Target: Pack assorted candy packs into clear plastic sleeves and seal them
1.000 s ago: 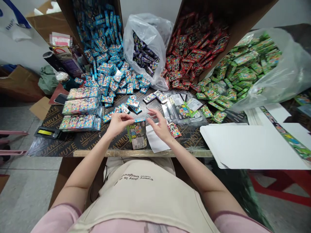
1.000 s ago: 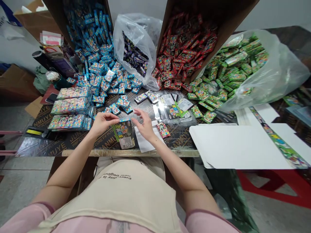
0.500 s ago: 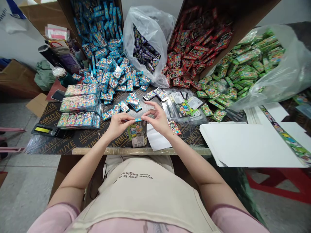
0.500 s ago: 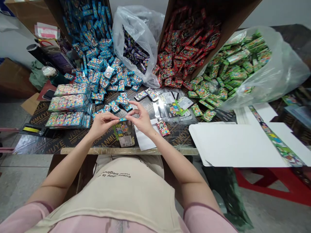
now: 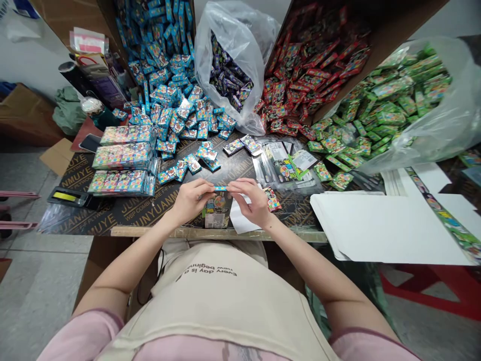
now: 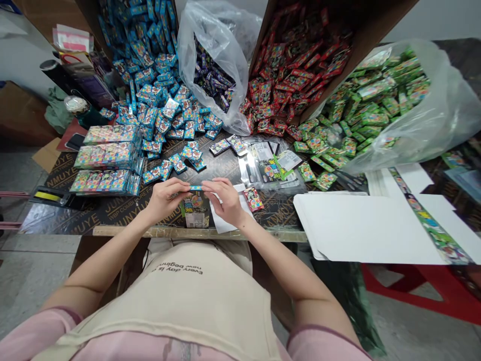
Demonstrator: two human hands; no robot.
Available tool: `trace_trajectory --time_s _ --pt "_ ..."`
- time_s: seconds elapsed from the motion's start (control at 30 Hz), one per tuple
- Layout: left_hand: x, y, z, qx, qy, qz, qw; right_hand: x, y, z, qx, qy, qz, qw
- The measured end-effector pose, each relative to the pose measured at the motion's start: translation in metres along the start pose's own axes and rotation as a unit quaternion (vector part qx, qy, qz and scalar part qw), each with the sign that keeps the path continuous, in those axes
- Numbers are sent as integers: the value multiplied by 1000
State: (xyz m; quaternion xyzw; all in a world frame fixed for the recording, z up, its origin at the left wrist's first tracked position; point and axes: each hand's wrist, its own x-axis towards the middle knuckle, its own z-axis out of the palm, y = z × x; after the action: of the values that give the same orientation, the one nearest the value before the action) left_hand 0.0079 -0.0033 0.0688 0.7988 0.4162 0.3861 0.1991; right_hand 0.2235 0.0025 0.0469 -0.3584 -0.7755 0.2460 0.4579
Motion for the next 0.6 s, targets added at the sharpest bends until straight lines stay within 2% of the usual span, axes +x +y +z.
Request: trace_trajectory --time_s 0.1,0.2,0.3,0.43,0.6 --pt "1 -1 1 27 -11 9 1000 10 -3 -12 9 12 59 998" --pt "1 -1 2 8 -7 20 1000 34 -3 -24 -4 13 102 995" --pt "1 0 4 -15 3 2 1000 60 -4 -29 10 -91 111 990" --pt "1 -1 8 -47 41 -36 997 81 -7 -22 73 -254 113 958" --pt "1 1 7 -72 79 -57 993 91 -6 -12 92 -330 122 932"
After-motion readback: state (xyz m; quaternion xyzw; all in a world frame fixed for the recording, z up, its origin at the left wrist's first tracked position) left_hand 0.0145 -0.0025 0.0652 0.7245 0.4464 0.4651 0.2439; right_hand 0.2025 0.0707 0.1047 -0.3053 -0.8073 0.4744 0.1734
